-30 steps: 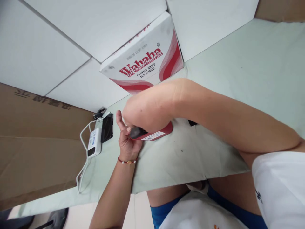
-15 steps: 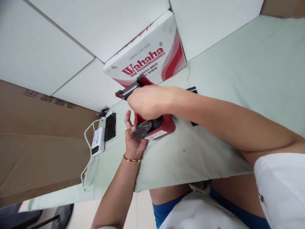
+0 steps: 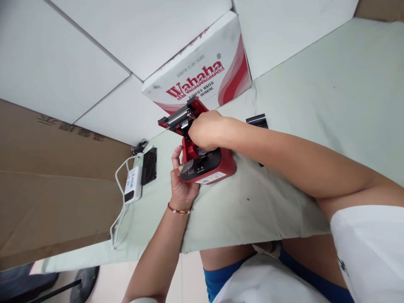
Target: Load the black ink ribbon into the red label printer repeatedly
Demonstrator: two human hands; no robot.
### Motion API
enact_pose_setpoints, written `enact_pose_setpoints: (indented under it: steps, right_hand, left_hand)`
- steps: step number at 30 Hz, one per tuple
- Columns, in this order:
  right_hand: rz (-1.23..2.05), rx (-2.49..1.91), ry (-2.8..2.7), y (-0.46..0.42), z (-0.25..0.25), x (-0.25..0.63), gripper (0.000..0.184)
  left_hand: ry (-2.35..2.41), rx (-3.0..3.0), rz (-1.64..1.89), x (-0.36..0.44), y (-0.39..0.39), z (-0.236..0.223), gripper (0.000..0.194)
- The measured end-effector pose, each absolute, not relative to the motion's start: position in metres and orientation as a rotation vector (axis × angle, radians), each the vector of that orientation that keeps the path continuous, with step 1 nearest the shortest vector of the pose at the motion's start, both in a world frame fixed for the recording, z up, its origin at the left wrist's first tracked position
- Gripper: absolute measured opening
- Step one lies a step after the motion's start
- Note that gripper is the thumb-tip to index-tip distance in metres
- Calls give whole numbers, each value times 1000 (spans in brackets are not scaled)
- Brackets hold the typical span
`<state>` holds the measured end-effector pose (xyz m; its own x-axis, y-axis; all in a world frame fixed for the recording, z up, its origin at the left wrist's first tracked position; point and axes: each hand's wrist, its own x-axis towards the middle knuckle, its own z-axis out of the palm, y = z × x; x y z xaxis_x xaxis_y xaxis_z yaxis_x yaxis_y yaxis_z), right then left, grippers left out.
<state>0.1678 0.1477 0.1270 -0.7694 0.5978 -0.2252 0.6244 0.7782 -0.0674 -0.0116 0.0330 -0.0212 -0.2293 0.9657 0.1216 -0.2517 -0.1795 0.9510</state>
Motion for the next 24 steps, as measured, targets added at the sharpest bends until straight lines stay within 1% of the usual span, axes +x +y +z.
enact_pose_setpoints:
  steps: [3,7,13,17,20,24]
  right_hand:
    - [-275,1016,2824,152,121,170,35]
    - [-516,1067,2888,158,117,177,33]
    - [-741,1023,2993,160,152,206,33]
    - [-860,1260,2991,183,168,244,38]
    - [-902,1376,2865,210,155,258,42]
    - [-738,1497,2795,238,116,246,47]
  left_hand:
    - [1057,984,1597,-11,33,-20,65]
    - [1026,927,1620,-9,32,-17,61]
    - [1017,903,1627,-9,32,-17,61]
    - [1017,935,1608,-12,32,-19,60]
    - [1034,940,1606,-14,32,-20,61]
    - [1031,936,1621,-14,32,-20,61]
